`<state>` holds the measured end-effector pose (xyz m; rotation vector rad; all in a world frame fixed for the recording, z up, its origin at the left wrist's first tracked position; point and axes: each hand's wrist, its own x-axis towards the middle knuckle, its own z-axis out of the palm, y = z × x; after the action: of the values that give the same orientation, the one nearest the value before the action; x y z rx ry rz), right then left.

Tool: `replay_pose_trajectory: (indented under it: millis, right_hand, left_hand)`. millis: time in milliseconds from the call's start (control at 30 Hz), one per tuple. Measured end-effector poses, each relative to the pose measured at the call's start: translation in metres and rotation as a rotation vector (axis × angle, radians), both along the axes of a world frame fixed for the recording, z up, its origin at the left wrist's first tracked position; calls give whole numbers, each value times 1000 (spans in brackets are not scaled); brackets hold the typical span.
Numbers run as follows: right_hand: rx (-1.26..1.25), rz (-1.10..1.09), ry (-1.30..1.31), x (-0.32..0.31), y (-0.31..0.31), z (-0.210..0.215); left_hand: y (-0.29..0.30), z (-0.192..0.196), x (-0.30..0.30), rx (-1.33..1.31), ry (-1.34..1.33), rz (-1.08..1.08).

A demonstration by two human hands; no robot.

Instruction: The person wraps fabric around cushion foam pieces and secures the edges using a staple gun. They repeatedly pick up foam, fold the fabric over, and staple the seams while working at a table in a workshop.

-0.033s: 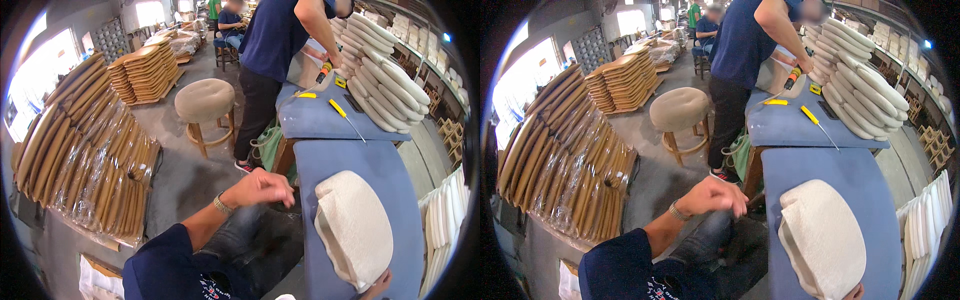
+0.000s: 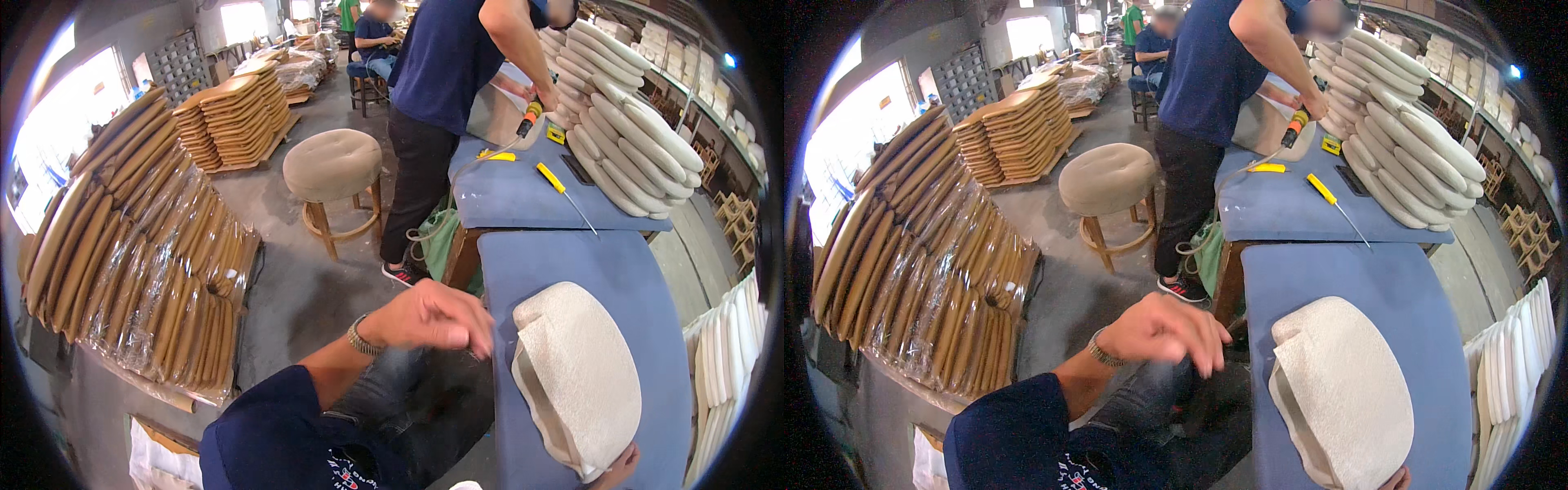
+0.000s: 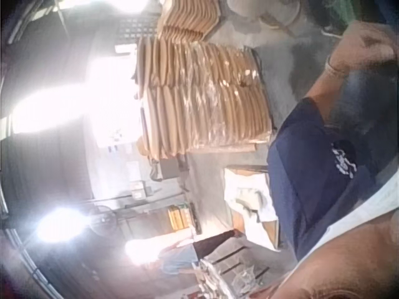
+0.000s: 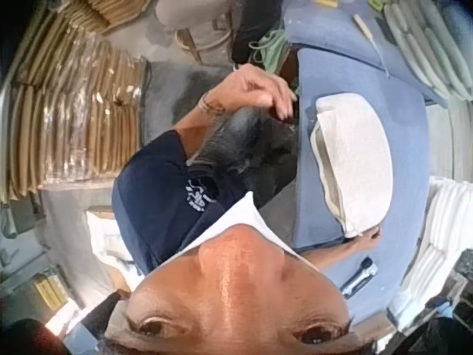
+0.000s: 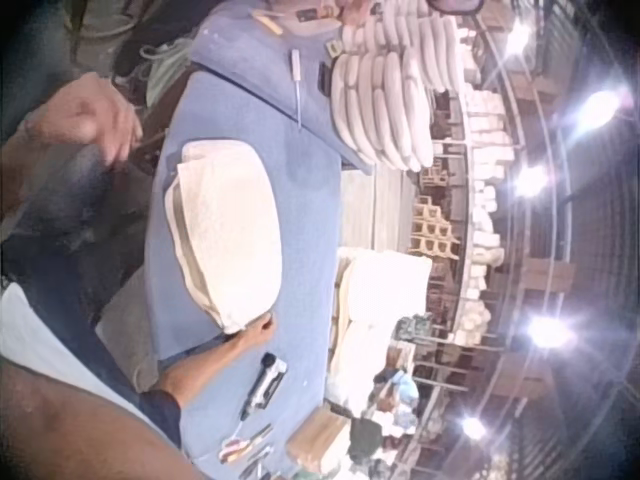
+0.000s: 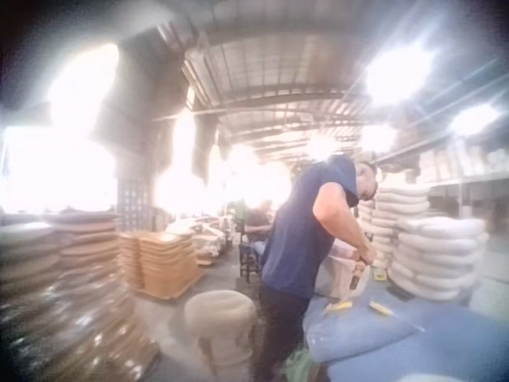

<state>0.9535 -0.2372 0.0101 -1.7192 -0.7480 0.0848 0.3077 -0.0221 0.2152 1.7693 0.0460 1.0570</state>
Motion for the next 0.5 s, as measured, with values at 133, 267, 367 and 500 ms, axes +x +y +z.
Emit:
replay_pose_trajectory:
  millis: [133,267,367,500]
  right_hand:
    - [-408,-224,-285,-81,21,71]
    - [-446,-273,-242,-66,41,73]
    - [-484,-278,-242,-44,55,77]
    - [-543,-247,-223,-23,69,73]
  left_hand:
    - [-14,68,58,73,-432,-356]
    - [-26,82,86,-116,-644,-565]
    - [19,66,131,385,-874,-453]
    - [8,61,129,79,-744,-393]
